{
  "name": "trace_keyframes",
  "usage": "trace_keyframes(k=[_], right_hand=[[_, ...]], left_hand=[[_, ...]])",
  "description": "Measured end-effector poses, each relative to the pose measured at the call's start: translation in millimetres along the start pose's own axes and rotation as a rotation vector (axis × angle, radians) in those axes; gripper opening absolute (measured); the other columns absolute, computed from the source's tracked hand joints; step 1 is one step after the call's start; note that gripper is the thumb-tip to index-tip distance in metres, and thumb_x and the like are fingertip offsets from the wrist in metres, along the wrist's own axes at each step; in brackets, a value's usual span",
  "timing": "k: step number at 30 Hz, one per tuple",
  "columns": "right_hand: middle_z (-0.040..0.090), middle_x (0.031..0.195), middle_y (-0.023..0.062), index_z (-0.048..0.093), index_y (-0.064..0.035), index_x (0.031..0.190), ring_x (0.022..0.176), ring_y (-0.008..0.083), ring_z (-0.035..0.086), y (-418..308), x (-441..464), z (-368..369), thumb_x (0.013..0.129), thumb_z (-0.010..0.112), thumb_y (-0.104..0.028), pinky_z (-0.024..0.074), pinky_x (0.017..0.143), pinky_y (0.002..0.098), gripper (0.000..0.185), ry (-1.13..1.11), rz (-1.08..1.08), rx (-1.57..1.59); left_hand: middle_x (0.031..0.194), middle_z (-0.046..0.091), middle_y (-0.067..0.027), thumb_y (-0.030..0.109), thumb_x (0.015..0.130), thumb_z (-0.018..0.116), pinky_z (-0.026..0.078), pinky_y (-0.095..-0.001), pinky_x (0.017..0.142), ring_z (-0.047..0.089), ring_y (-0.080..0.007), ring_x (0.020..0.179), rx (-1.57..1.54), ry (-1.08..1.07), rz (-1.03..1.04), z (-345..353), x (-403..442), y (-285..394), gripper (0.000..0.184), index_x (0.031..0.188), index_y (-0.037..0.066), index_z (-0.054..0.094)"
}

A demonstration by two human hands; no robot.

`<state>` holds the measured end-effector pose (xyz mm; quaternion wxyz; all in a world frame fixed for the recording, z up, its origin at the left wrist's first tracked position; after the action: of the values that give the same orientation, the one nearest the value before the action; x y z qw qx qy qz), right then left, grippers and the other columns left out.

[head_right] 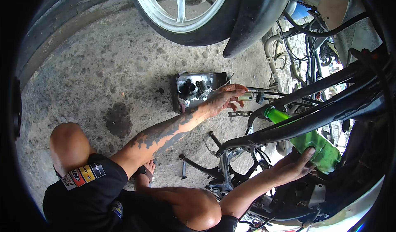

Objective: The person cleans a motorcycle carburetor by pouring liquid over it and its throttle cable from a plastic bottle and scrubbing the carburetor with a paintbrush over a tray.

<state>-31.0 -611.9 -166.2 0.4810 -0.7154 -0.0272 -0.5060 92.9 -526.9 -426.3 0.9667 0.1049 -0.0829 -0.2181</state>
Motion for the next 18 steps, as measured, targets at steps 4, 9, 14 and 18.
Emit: trace_keyframes(k=[4, 9, 14, 18], right_hand=[[0.053, 0.116, 0.0223, 0.039, 0.0081, 0.125, 0.103, 0.0279, 0.055, 6, -4, 4, 0.081, 0.071, -0.019, 0.0472, 0.087, 0.0392, 0.061, 0.043, 0.069, 0.008], [0.053, 0.117, 0.0214, 0.038, 0.0076, 0.126, 0.101, 0.0279, 0.056, 5, -5, 2, 0.079, 0.073, -0.020, 0.0479, 0.086, 0.0379, 0.065, 0.043, 0.044, -0.009], [0.051, 0.119, 0.0217, 0.038, 0.0074, 0.126, 0.101, 0.0277, 0.056, 0, -3, 5, 0.078, 0.075, -0.020, 0.0488, 0.085, 0.0370, 0.067, 0.004, 0.019, -0.025], [0.050, 0.120, 0.0220, 0.037, 0.0079, 0.126, 0.101, 0.0283, 0.056, 0, 1, 6, 0.078, 0.075, -0.020, 0.0495, 0.085, 0.0376, 0.067, -0.001, 0.024, -0.029]], left_hand=[[0.098, 0.062, -0.0060, 0.026, 0.091, 0.059, 0.050, -0.0233, 0.053, 0.064, -0.0137, 0.073, 0.004, 0.000, -0.003, -2, 0, -2, 0.028, 0.110, 0.006, 0.058], [0.098, 0.062, -0.0054, 0.027, 0.092, 0.056, 0.050, -0.0226, 0.054, 0.062, -0.0120, 0.071, 0.042, -0.018, 0.007, -4, 0, -3, 0.028, 0.111, 0.006, 0.059], [0.089, 0.063, -0.0063, 0.036, 0.093, 0.053, 0.048, -0.0220, 0.054, 0.058, -0.0090, 0.066, 0.013, -0.055, -0.024, -2, 2, -9, 0.038, 0.115, 0.004, 0.056], [0.082, 0.063, -0.0064, 0.041, 0.092, 0.051, 0.047, -0.0224, 0.053, 0.058, -0.0091, 0.063, -0.027, -0.073, -0.058, -3, 7, -17, 0.042, 0.112, 0.003, 0.056]])
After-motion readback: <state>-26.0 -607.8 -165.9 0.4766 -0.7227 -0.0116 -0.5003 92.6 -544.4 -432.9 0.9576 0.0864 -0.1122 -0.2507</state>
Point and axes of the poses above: each hand's wrist, its own x-axis towards the middle knuckle, its own z-axis out of the palm, y = z × x, the point moved 6 cm from there along x, towards the middle knuckle
